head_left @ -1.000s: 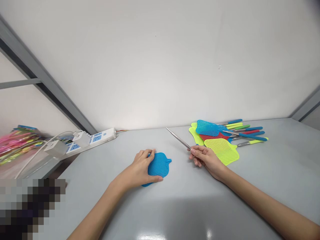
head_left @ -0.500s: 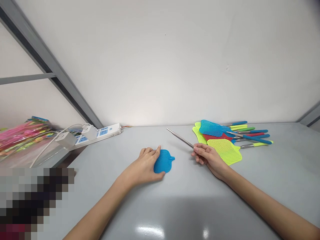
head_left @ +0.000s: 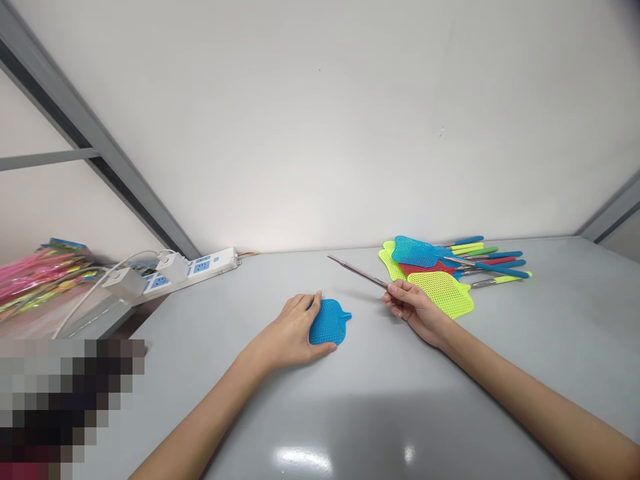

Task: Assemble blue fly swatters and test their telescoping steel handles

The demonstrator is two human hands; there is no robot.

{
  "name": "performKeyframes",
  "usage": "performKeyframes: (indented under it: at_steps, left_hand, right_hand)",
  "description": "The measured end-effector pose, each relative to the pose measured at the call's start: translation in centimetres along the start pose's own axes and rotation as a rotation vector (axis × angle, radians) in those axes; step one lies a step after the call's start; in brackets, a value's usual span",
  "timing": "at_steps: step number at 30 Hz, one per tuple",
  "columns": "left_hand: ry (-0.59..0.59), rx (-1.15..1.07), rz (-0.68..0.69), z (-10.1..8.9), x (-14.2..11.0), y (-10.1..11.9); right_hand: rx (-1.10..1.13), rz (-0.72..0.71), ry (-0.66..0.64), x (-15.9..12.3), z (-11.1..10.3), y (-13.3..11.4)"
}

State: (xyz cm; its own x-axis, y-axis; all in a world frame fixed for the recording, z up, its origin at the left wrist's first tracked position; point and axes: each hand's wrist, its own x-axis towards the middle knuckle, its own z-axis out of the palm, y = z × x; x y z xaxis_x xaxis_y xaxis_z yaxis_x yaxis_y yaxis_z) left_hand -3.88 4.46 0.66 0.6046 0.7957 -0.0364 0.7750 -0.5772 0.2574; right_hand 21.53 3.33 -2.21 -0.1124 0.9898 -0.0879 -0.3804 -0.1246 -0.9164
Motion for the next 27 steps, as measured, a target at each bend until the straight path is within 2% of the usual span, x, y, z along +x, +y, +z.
performKeyframes:
  at_steps: [7, 10, 18, 27]
  left_hand:
    - [0.014, 0.009, 0.005, -0.7, -0.4, 1.4]
    - [0.016, 0.002, 0.009, -0.6, -0.3, 1.1]
    - [-0.080, -0.119, -0.083, -0.1, 0.2, -0.2]
    - [-0.041, -0.198, -0.140, -0.6, 0.4, 0.5]
  right_hand:
    - [0.042, -0.016, 0.021, 0.0, -0.1, 0.1]
    - [0.060, -0.020, 0.029, 0.1, -0.2, 0.1]
    - [0.139, -0.019, 0.017, 0.3, -0.5, 0.2]
    - [0.260, -0.028, 0.053, 0.4, -0.2, 0.1]
